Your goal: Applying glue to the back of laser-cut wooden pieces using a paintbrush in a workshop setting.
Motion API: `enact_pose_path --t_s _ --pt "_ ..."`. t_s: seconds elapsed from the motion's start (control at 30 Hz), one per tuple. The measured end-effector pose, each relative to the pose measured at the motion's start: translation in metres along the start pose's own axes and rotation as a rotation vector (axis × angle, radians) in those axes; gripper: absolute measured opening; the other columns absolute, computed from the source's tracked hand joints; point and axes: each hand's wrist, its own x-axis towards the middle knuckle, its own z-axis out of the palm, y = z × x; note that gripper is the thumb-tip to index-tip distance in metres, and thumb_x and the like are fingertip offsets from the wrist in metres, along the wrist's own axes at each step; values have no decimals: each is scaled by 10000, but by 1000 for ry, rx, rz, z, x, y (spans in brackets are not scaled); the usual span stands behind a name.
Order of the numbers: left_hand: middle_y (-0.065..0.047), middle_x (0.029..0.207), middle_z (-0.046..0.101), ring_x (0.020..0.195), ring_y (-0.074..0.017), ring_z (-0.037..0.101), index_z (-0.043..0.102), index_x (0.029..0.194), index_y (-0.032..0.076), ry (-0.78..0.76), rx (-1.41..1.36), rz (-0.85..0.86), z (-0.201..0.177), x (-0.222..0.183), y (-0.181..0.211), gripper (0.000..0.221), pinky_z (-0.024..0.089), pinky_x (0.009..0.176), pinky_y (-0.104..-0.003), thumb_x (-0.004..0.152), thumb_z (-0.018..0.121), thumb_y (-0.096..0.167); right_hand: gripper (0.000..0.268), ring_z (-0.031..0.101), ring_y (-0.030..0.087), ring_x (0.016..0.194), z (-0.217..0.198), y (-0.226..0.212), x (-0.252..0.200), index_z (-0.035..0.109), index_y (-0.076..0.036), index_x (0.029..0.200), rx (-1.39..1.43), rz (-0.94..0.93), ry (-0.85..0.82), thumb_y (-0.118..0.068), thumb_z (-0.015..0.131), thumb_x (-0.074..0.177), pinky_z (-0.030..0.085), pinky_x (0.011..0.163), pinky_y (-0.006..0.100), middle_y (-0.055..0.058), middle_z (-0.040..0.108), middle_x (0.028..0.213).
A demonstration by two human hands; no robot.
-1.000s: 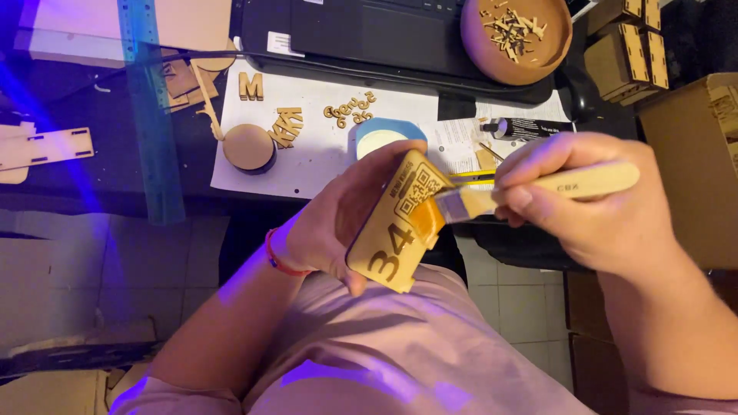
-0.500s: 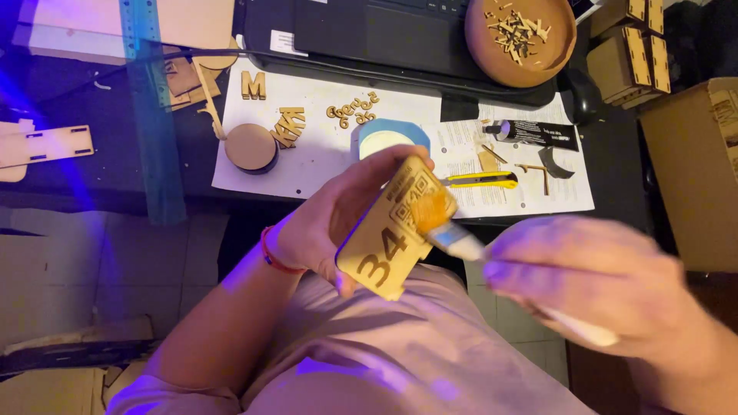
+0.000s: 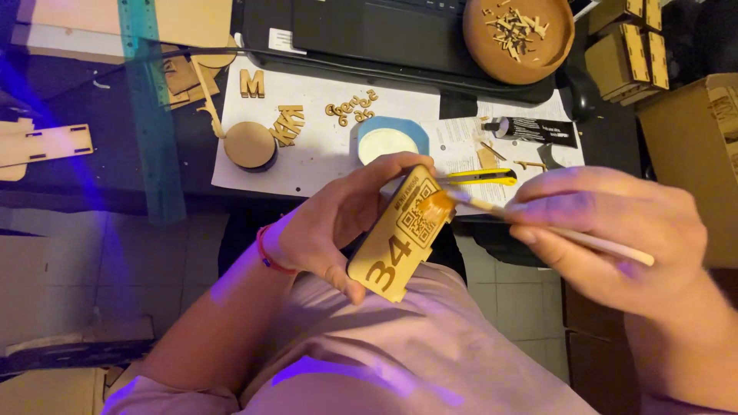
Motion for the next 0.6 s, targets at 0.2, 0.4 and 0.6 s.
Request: enact_pose_path --t_s 0.2,0.4,0.6 --pt "-87 1446 461 1303 -211 529 244 1559 26 49 -115 -28 -2 -2 0 1181 472 1140 -343 658 931 359 93 717 170 787 -19 13 -17 715 -15 887 -96 -45 -92 -57 720 804 587 846 278 137 712 926" --pt "-105 1672 198 1506 -347 353 250 1573 75 226 -110 92 -11 -35 9 1151 534 1106 -563 666 933 262 130 695 292 984 -12 43 -14 662 39 998 -141 39 -29 -35 699 896 566 946 395 189 698 1041" --pt "-100 1494 343 1285 -249 498 275 1510 37 488 213 81 -9 -58 32 1191 605 943 -424 649 899 572 132 662 139 802 48 90 15 742 -61 964 -146 157 82 -167 820 970 455 734 264 49 732 921"
